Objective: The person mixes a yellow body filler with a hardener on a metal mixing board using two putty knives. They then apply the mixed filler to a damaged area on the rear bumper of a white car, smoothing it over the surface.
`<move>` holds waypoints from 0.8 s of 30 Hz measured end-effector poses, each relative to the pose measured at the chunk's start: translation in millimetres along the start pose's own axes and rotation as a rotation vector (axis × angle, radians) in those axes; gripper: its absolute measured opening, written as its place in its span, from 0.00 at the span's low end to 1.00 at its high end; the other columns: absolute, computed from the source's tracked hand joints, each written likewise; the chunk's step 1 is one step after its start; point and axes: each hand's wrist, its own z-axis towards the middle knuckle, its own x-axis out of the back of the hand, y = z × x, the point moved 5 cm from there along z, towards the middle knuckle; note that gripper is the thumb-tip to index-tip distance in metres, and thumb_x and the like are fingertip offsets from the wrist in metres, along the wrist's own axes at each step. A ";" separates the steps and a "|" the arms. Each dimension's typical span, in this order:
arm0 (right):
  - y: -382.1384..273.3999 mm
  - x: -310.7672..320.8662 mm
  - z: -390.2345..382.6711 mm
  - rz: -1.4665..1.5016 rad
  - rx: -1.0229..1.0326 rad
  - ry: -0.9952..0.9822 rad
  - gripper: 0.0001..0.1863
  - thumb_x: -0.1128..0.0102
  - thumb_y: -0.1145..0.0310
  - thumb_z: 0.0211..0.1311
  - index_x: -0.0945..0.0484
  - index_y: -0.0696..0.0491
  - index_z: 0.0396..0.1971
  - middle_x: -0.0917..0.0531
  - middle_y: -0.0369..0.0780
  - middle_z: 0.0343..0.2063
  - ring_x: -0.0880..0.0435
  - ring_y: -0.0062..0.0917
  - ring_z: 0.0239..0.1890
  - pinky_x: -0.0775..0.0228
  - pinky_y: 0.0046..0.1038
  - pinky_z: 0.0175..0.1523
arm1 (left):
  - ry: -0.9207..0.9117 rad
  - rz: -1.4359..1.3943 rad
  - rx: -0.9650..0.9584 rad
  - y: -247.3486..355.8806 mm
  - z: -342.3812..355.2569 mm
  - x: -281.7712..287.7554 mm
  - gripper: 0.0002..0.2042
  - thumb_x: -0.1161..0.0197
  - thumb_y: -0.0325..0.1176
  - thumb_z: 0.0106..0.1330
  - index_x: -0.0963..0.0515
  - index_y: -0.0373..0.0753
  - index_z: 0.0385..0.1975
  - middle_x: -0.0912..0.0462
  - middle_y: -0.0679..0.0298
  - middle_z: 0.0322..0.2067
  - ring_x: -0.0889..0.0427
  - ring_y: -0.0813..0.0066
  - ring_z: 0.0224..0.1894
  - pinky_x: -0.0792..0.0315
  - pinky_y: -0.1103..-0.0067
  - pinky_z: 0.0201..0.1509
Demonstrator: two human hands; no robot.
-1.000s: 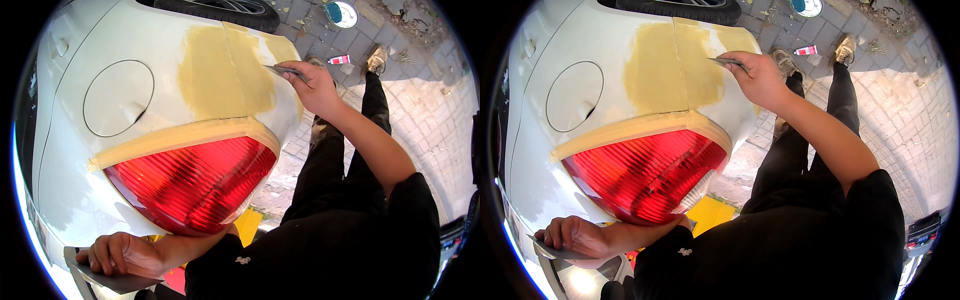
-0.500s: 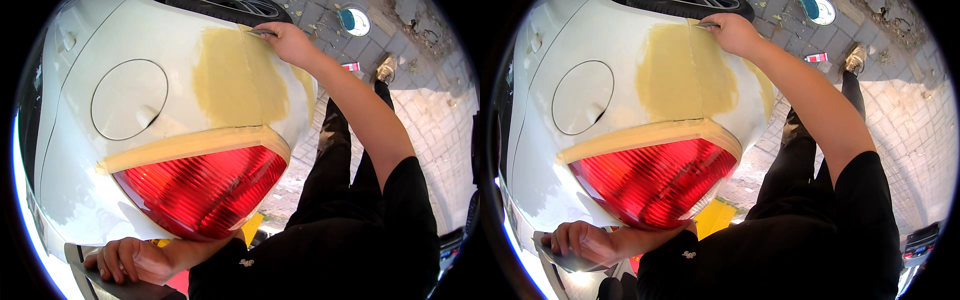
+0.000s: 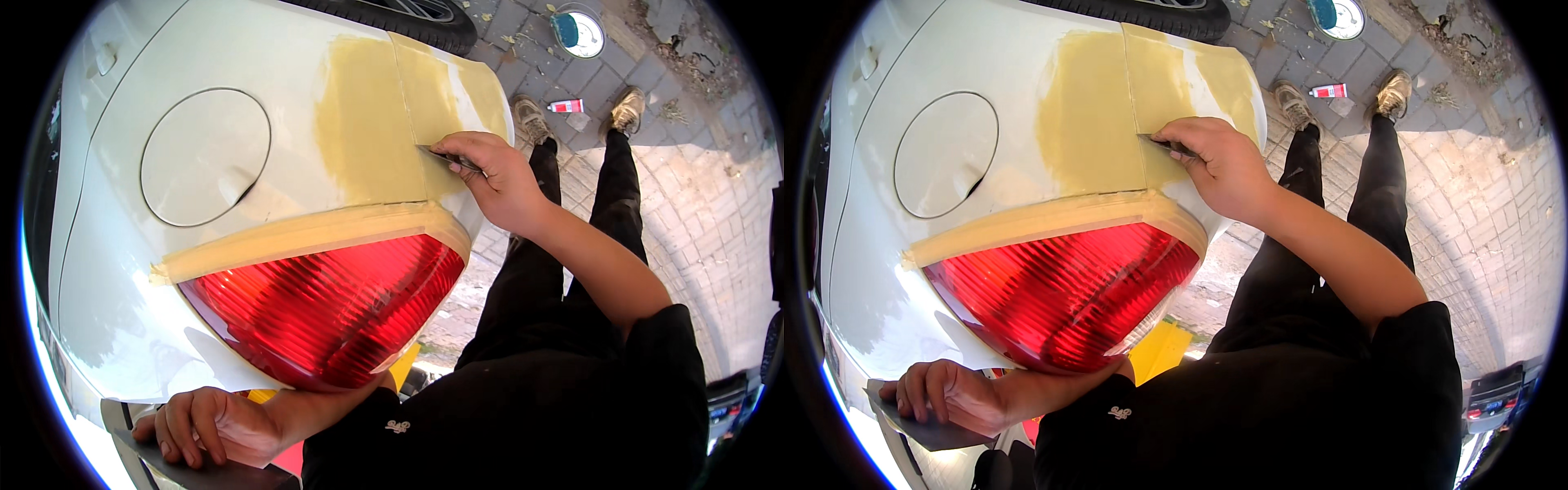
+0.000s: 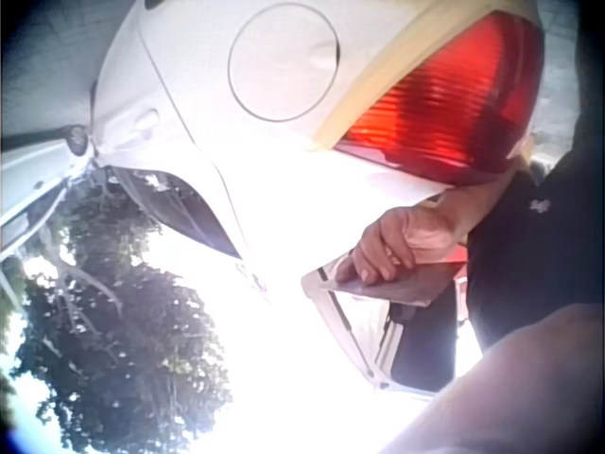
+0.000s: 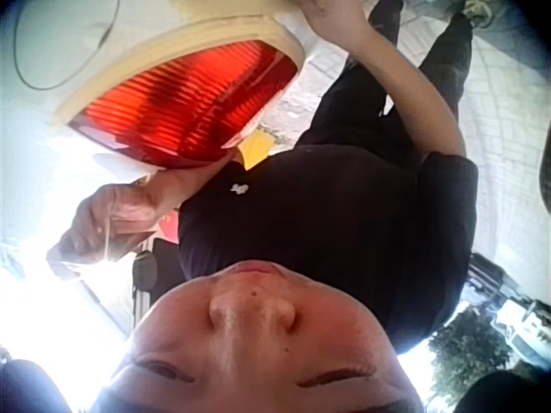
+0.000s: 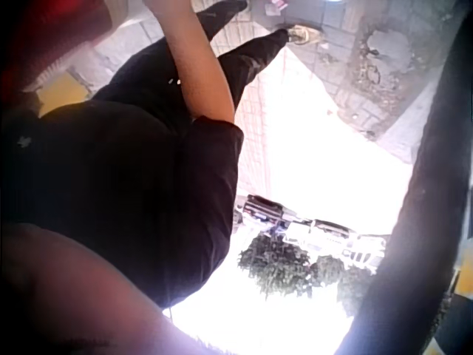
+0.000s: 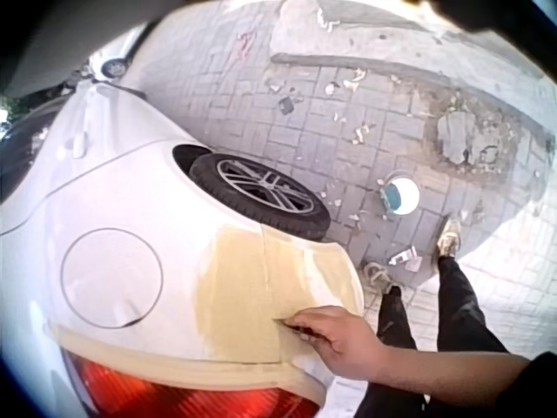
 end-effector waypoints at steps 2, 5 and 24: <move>-4.0 -0.4 -13.3 0.035 0.028 0.011 0.18 0.43 0.84 0.53 0.22 0.55 0.45 0.18 0.42 0.43 0.22 0.38 0.47 0.30 0.32 0.54 | -0.017 0.007 0.025 -5.1 -0.8 -3.3 0.31 0.45 0.54 0.67 0.34 0.33 0.58 0.27 0.59 0.33 0.26 0.71 0.34 0.32 0.81 0.37; -10.8 0.1 -29.6 0.052 0.032 -0.011 0.22 0.43 0.84 0.48 0.22 0.52 0.45 0.18 0.41 0.43 0.22 0.38 0.49 0.29 0.34 0.54 | 0.005 0.038 0.002 -1.7 3.3 -4.1 0.26 0.44 0.47 0.68 0.32 0.31 0.56 0.26 0.58 0.32 0.26 0.72 0.32 0.33 0.81 0.31; -40.2 132.1 -60.4 1.197 -0.216 0.246 0.16 0.52 0.80 0.67 0.29 0.56 0.53 0.21 0.40 0.50 0.22 0.27 0.54 0.31 0.34 0.59 | 0.054 0.231 0.194 -5.3 4.0 -4.1 0.20 0.57 0.33 0.72 0.38 0.26 0.59 0.24 0.49 0.48 0.23 0.60 0.53 0.23 0.72 0.48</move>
